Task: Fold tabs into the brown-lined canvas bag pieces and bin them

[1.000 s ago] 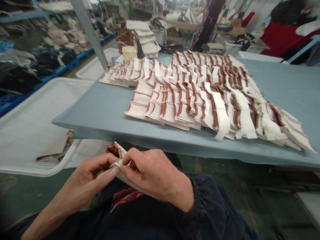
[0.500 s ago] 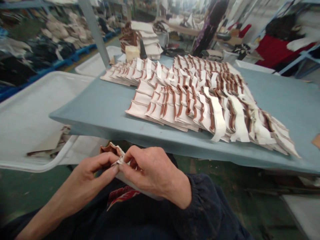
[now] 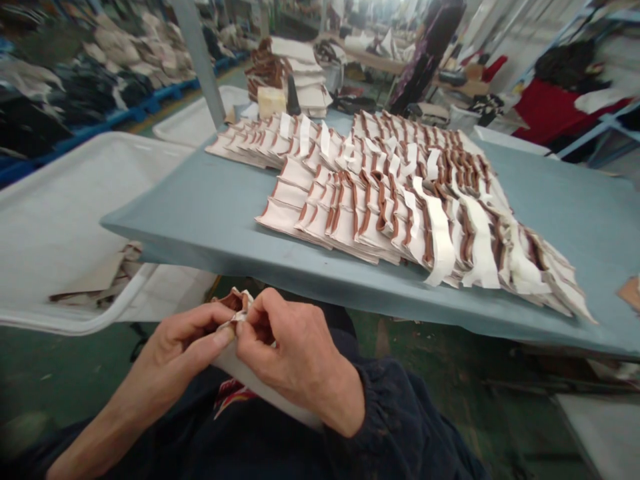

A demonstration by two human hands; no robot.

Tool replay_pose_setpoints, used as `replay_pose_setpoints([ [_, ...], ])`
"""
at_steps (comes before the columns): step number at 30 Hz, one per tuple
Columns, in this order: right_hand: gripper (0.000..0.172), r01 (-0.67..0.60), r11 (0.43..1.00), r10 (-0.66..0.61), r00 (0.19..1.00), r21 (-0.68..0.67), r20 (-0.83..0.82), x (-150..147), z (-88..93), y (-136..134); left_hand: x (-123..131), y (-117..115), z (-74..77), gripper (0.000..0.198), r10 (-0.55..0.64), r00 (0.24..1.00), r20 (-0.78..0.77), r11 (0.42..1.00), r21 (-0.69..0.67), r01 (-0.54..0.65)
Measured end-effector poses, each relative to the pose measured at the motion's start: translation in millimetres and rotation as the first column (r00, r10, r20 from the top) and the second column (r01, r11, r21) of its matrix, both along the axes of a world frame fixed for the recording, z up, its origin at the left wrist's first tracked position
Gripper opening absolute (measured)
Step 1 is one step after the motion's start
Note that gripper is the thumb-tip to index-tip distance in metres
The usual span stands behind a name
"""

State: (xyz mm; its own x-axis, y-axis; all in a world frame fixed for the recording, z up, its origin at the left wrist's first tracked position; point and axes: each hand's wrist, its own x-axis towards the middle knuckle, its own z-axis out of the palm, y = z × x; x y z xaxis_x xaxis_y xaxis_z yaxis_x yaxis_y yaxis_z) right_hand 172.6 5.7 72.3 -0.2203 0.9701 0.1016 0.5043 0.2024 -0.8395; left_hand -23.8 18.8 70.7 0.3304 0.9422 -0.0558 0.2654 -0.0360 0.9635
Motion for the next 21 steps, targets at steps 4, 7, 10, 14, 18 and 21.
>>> replay_pose_setpoints([
  [4, 0.009, 0.025, 1.000, -0.024, 0.996, -0.007, 0.091, -5, 2.6, -7, 1, 1, 0.6, 0.031, 0.005, 1.000, 0.003, 1.000, 0.006, -0.005],
  [7, 0.007, 0.034, 0.999, -0.032, 0.985, -0.007, 0.168, -8, 0.1, -7, 4, 2, 0.3, 0.032, 0.011, 0.997, -0.073, 0.999, 0.034, -0.009],
  [10, 0.008, 0.064, 0.996, -0.052, 0.984, -0.064, 0.170, -11, -9.5, -2, 8, 6, -2.8, 0.032, 0.026, 0.991, -0.133, 0.999, 0.048, -0.020],
  [14, 0.014, 0.101, 0.977, -0.095, 0.995, -0.188, 0.037, -12, -22.9, 3, 14, 10, -7.7, 0.033, 0.054, 0.987, -0.150, 0.998, 0.053, -0.047],
  [18, 0.017, 0.115, 0.953, -0.127, 0.992, -0.281, -0.025, -9, -25.6, 4, 17, 10, -11.7, 0.033, 0.096, 0.982, -0.164, 0.993, 0.080, -0.084],
  [21, 0.021, 0.083, 0.946, -0.091, 0.996, -0.312, -0.012, -3, -23.0, 7, 19, 8, -16.2, 0.031, 0.124, 0.971, -0.203, 0.987, 0.126, -0.100],
])
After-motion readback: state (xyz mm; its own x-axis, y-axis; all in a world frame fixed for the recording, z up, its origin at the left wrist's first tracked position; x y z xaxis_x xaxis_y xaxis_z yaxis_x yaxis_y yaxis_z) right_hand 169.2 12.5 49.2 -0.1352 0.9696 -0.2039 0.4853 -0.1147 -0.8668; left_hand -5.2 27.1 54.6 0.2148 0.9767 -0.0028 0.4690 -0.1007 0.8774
